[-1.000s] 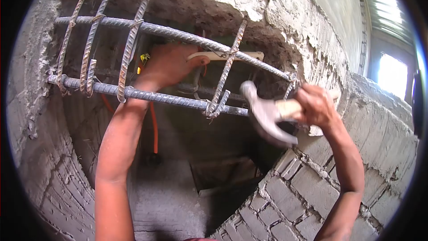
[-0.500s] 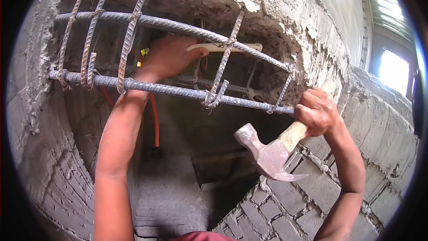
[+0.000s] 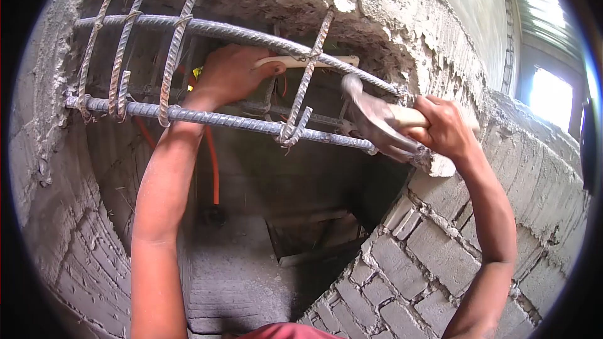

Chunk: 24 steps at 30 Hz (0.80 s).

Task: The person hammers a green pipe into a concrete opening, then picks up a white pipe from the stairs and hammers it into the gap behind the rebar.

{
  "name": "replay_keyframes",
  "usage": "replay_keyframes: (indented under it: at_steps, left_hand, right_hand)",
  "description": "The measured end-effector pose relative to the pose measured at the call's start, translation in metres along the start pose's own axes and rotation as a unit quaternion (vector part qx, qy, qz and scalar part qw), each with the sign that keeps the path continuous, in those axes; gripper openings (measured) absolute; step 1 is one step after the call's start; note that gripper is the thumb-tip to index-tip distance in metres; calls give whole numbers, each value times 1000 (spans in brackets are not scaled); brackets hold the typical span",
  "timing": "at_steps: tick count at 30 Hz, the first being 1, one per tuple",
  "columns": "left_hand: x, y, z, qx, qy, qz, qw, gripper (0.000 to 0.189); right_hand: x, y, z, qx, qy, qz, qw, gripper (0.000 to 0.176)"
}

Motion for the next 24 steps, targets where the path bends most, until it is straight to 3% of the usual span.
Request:
replay_keyframes:
  at_steps: [1, 3, 5, 6, 8, 9, 11, 12, 13, 15, 16, 22, 23, 24]
  left_hand:
    - [-6, -1, -3, 1, 1, 1, 1000, 48]
    - [-7, 2, -5, 80, 43, -51, 995, 42]
    - [-3, 1, 0, 67, 39, -38, 996, 45]
    - [0, 2, 0, 53, 35, -27, 998, 47]
    - [2, 1, 1, 43, 23, -24, 999, 47]
    - [0, 1, 2, 31, 7, -20, 999, 47]
    - [3, 4, 6, 19, 1, -7, 1000, 47]
    - [3, 2, 6, 6, -2, 8, 1000, 47]
    - [0, 2, 4, 7, -1, 10, 1000, 47]
    - [-3, 2, -2, 39, 44, -34, 998, 47]
    - [-5, 0, -2, 40, 43, -34, 998, 47]
    - [3, 1, 4, 30, 36, -24, 999, 46]
    - [2, 2, 3, 22, 36, -12, 999, 46]
    - [-1, 1, 3, 14, 35, 0, 999, 46]
  right_hand:
    - [3, 1, -1, 20, -35, -24, 999, 50]
    - [14, -4, 5, 80, -91, 30, 992, 51]
    - [31, -12, 3, 12, -68, -63, 996, 53]
    - [29, -9, 3, 10, -67, -66, 996, 53]
    - [36, -15, 2, -9, -28, -193, 981, 55]
    - [26, -10, 3, -4, -52, -186, 981, 54]
    - [-9, 6, 5, 13, -64, 68, 996, 53]
    - [-2, 10, 1, 1, -173, 23, 985, 51]
    - [4, 6, 3, -1, -173, 25, 985, 51]
    - [23, -4, 18, 92, -87, -1, 992, 52]
    - [36, -8, 17, 57, -93, -60, 992, 53]
    - [32, -16, 4, 13, -105, -108, 988, 54]
    - [16, -10, 6, -1, -51, -49, 998, 54]
    - [-2, -2, 8, 24, -84, 40, 995, 54]
Point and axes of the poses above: each hand's wrist, its own y-axis towards the middle knuckle, its own z-axis out of the palm, x = y × z, the point moved 6 cm from there along y, towards the middle knuckle, and after that the axes turned 3 degrees about z, right-handed, at the moved point
